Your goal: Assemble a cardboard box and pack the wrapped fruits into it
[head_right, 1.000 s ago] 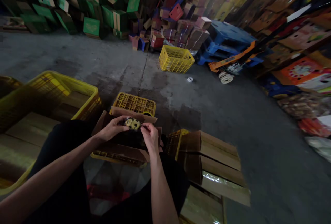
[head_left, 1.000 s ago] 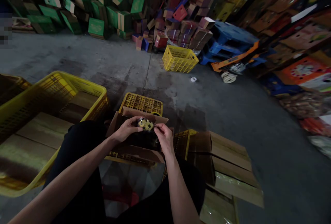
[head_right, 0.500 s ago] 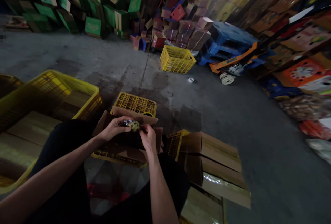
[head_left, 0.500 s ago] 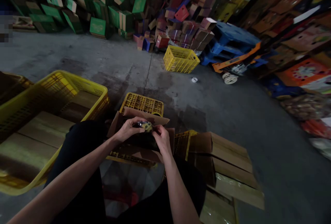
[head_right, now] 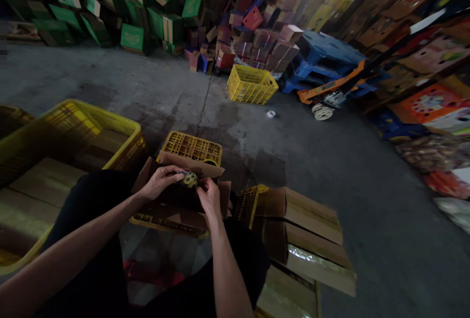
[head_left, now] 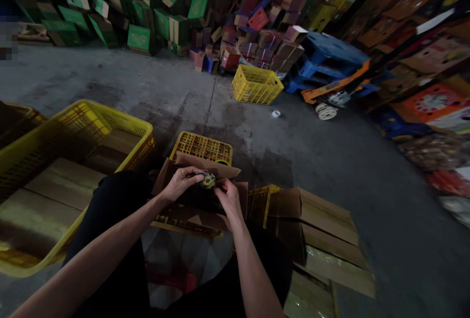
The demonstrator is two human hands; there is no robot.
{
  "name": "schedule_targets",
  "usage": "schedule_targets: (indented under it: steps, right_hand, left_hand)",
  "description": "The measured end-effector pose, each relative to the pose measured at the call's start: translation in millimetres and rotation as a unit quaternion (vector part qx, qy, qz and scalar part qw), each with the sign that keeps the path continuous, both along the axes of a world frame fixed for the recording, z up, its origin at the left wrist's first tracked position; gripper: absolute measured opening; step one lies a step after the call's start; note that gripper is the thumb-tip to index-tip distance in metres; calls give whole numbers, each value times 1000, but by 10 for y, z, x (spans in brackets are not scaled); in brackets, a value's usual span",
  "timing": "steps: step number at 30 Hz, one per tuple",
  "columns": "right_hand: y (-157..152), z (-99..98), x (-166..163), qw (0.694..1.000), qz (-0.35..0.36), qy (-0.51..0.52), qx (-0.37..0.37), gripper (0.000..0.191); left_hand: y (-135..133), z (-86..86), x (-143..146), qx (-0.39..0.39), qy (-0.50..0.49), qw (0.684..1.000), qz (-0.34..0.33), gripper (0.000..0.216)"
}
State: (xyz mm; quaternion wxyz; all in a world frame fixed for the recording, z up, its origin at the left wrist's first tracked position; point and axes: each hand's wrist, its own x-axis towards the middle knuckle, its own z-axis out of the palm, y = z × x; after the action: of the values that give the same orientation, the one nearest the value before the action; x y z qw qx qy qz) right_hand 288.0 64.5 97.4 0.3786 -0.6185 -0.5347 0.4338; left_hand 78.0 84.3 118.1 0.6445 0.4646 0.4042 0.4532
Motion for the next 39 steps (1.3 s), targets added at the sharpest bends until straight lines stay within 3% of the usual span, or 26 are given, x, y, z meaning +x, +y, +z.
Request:
schedule_targets:
  steps: [8,18,24,30,34,39]
  right_hand:
    - [-1,27,-11,1000,7,8,-20,11]
    - [-11,84,-12,994,-34,92,-44,23]
    - [-13,128,10,1000,-4,23,17,19]
    - [2,137,23,999,-20,-3,32,19]
    - [-9,113,31,991,-75,98,-42,20]
    - [-65,145,-28,950,-83,267,-140,33]
  left_hand:
    - [4,-19,-25,0,29,999,30,33]
    - [21,-88,11,-117,-75,989,54,38]
    - [16,-84,17,-14,63,997,51,39]
    - [3,-82,11,3,50,997,57,37]
    - [2,-48,13,9,28,997,71,33]
    - [-9,-17,6,6,30,997,72,32]
